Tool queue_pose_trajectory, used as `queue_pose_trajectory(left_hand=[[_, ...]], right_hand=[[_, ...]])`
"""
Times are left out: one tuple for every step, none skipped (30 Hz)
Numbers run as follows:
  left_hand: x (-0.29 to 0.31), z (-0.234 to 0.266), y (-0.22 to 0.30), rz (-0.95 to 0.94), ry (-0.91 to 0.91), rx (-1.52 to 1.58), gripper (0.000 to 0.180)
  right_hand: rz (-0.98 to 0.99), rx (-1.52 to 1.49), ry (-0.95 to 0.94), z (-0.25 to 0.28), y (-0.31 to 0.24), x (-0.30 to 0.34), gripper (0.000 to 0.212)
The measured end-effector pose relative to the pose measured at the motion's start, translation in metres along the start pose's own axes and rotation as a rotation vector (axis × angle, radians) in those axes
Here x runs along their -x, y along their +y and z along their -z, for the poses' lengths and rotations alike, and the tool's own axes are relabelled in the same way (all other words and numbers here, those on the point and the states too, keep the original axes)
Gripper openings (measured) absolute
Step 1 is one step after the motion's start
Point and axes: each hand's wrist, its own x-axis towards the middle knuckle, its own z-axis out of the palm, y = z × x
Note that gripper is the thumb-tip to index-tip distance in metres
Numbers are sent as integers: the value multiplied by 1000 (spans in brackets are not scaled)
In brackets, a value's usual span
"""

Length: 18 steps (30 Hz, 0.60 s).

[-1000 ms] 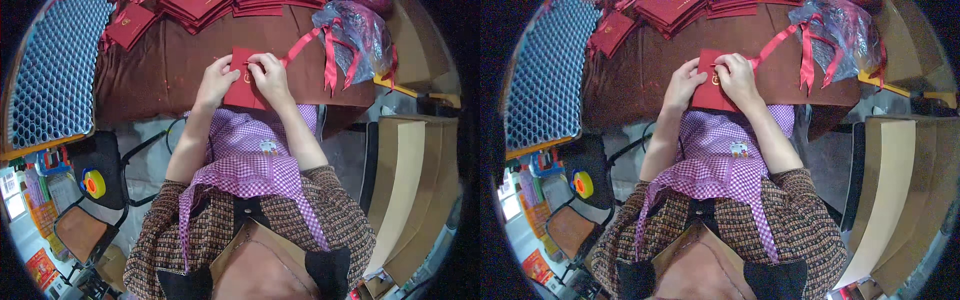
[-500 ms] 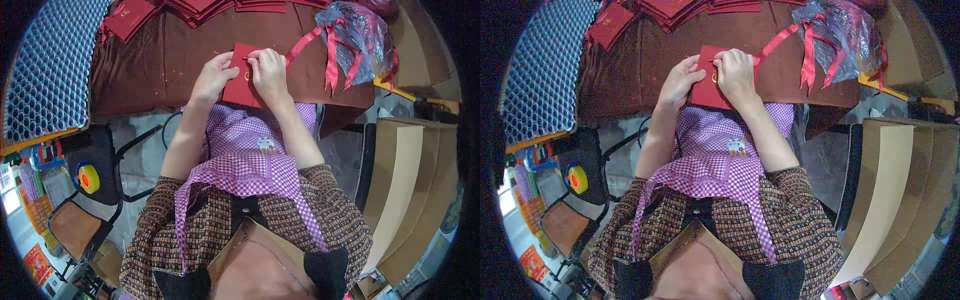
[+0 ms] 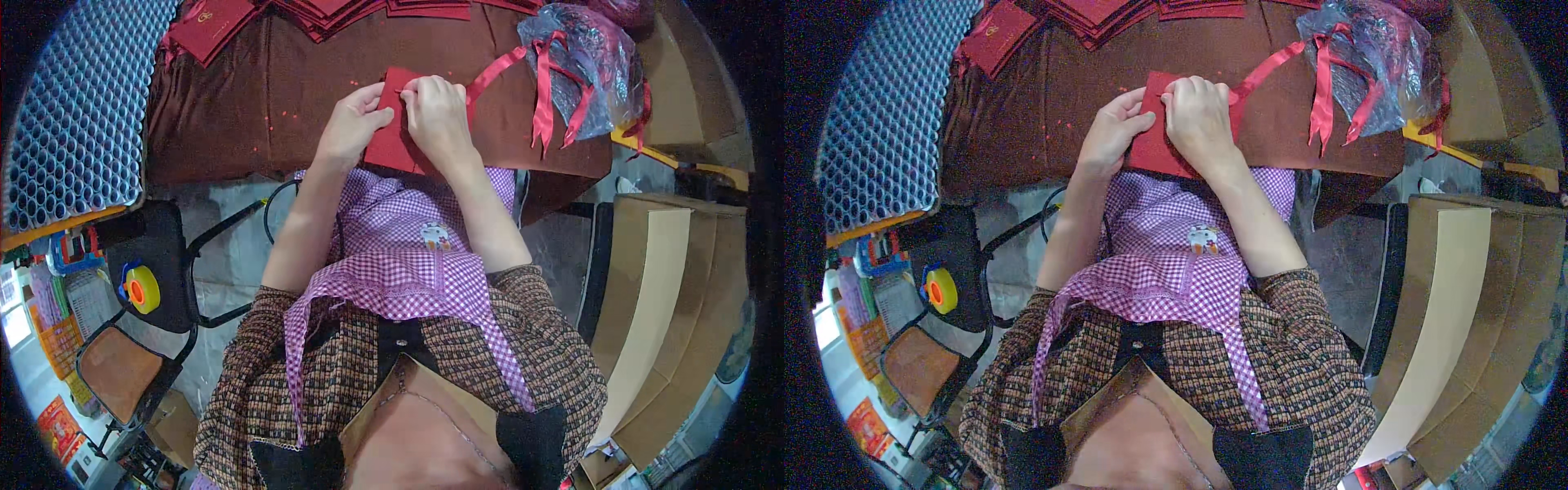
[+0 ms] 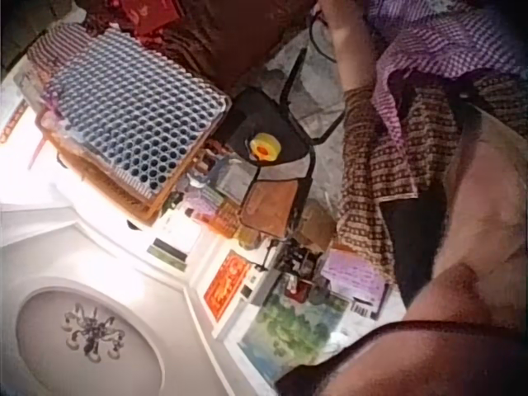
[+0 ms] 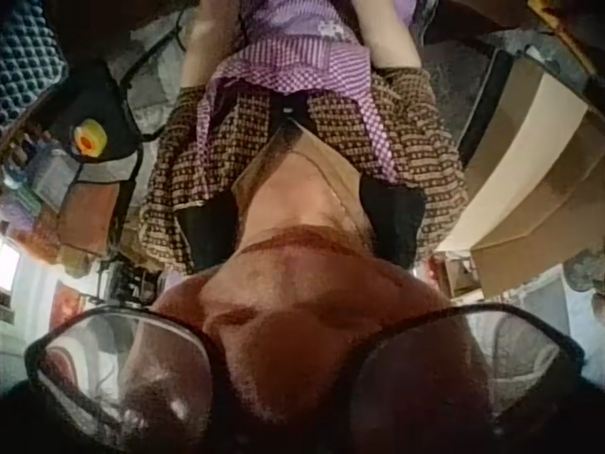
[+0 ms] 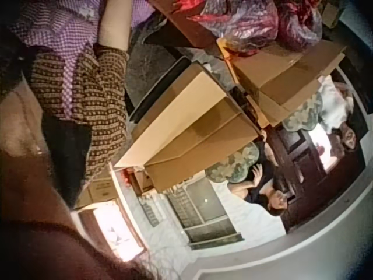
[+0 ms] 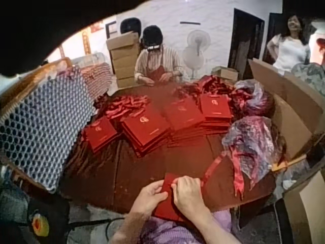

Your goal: The person assembles paper gift bags by threading ribbons through their holes to attach handles by hand and stacks the bags on the table.

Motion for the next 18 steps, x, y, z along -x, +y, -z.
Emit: queue_pose_trajectory(left_hand=[[0, 0, -1, -3, -3, -2, 44], [0, -1, -1, -6, -6, -4, 45], [0, -1, -2, -7, -7, -4, 45], [0, -2, -3, -24, 12, -41, 46], [0, -2, -4, -41, 30, -78, 46], [-2, -1, -9, -43, 32, -78, 46], [-3, 1, -14, -95, 71, -179, 46], [-5, 3, -19, -147, 112, -280, 47], [1, -6, -8, -133, 106, -296, 47], [1, -6, -9, -131, 104, -296, 47], [-1, -4, -11, -170, 138, -516, 46], [1, -8, -6, -210, 174, -737, 46], [3, -12, -1, -210, 174, -738, 46], [7, -17, 3, -202, 217, -824, 45], [9, -22, 9, -195, 261, -908, 44], [9, -22, 9, -196, 260, -908, 44], [7, -20, 10, -215, 190, -750, 42], [7, -19, 11, -234, 121, -591, 40]], right_hand=[[-4, 6, -19, 1, 0, -1, 9], [-9, 12, -37, 1, -1, -1, 9], [9, 29, -31, 1, -1, -1, 9], [10, 30, -30, 2, -2, -2, 9], [19, 61, -60, 4, -3, -3, 8], [31, 90, -92, 5, -4, -4, 8], [34, 89, -92, 7, -6, -5, 8], [58, 114, -113, 8, -8, -7, 9], [75, 143, -134, 10, -9, -8, 11], [73, 144, -135, 12, -9, -8, 11], [106, 169, -120, 13, -9, -8, 10], [141, 193, -105, 14, -9, -9, 9], [141, 193, -105, 15, -9, -9, 9], [142, 174, -101, 16, -8, -9, 9], [145, 156, -96, 17, -8, -9, 9], [145, 157, -95, 17, -7, -9, 9], [132, 98, -60, 17, -6, -9, 9], [121, 39, -25, 17, -6, -9, 9]])
